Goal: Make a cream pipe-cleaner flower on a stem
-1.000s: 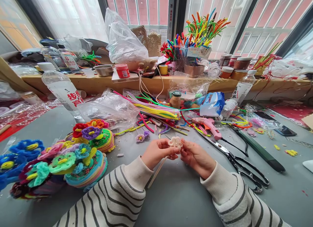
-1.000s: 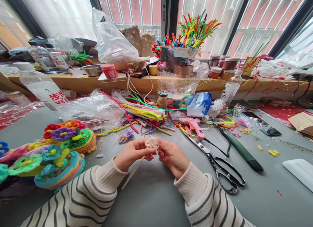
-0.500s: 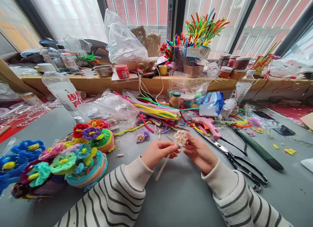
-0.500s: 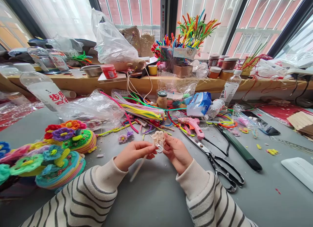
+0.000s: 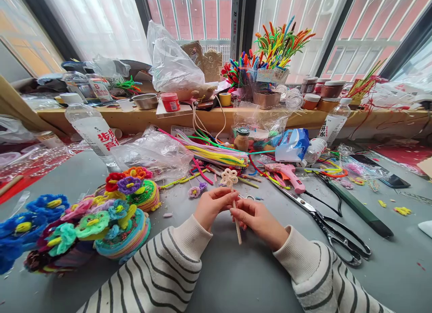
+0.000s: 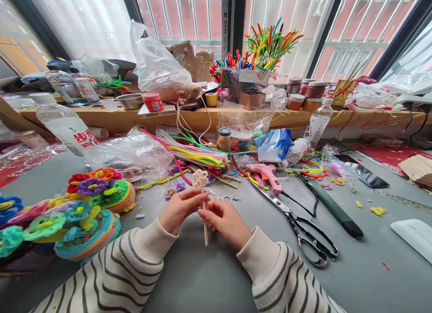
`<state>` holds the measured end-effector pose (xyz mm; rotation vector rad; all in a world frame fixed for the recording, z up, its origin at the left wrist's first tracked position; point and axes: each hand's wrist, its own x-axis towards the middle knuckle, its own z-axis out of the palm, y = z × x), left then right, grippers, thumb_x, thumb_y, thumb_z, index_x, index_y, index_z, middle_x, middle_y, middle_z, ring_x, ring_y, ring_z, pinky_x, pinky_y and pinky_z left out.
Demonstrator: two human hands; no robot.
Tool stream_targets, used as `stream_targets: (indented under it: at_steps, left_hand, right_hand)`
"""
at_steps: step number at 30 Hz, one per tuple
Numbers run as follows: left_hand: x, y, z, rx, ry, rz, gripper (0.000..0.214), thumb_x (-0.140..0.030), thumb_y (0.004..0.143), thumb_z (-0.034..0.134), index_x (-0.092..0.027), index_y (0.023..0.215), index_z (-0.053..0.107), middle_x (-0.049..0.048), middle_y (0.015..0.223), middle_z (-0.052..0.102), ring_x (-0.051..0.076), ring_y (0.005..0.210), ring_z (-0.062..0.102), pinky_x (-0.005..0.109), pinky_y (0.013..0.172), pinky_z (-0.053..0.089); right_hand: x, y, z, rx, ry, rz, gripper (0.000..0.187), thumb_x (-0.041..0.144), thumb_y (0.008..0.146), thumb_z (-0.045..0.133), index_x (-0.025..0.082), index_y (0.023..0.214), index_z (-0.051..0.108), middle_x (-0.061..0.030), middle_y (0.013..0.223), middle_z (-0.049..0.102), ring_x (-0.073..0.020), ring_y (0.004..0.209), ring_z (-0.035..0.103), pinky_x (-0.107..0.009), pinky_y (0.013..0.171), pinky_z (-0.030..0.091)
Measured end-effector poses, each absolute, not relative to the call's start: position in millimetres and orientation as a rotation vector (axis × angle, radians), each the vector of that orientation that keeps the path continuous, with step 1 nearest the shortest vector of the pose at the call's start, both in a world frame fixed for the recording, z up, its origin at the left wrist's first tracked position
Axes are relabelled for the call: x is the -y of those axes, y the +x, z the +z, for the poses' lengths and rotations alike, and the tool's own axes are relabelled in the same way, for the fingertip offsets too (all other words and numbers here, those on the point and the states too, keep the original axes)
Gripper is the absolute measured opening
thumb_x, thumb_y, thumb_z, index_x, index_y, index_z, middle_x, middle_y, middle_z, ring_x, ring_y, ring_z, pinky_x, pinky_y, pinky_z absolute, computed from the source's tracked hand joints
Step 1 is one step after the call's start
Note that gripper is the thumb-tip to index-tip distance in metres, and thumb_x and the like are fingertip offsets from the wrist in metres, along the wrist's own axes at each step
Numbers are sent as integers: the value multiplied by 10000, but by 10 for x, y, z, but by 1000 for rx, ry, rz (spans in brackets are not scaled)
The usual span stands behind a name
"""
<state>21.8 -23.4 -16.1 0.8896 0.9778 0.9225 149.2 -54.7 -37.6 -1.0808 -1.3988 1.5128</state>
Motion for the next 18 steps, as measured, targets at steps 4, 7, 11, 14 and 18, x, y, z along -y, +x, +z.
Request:
stream_targets:
  at_steps: [4, 7, 11, 14, 18]
  left_hand:
    - [224, 205, -144, -972, 948, 942, 241, -231, 493, 668, -103, 688, 607, 28, 637, 590, 106, 572, 535, 249, 606, 444]
    - [197, 175, -115, -944, 988, 996, 291, -257, 535, 642, -106, 781, 603, 49, 709, 594, 134, 662, 543, 277, 662, 441]
    - [149, 119, -71, -985, 975, 1009, 251, -280, 546, 636, -104, 723, 614, 46, 685, 597, 118, 639, 541, 262, 669, 441]
    - [113, 78, -44, -1018, 974, 994, 244, -272, 527, 652, -111, 708, 624, 33, 670, 600, 97, 604, 536, 237, 646, 441]
    - [79, 41, -12, -1060, 1013, 958, 229, -273, 509, 663, -106, 662, 632, 21, 592, 590, 84, 548, 524, 216, 593, 438]
  right_hand:
    - [555, 1490, -359, 1444, -1113, 1468, 223, 342, 693, 502, 151, 606, 427, 30, 539, 477, -56, 434, 388, -183, 410, 302]
    - [556, 1502, -343, 1473, -1157, 1450, 219, 343, 690, 502, 153, 611, 427, 30, 534, 474, -59, 434, 386, -183, 412, 304]
    - [565, 1514, -338, 1525, -1179, 1429, 220, 343, 694, 495, 151, 604, 439, 30, 527, 462, -60, 435, 381, -184, 416, 300]
    - [562, 1540, -351, 1576, -1150, 1381, 278, 349, 736, 436, 141, 553, 465, 38, 472, 414, -58, 426, 359, -188, 430, 289]
    - [550, 1592, -353, 1528, -1081, 1430, 342, 358, 752, 397, 134, 506, 473, 43, 424, 375, -53, 402, 328, -191, 418, 258]
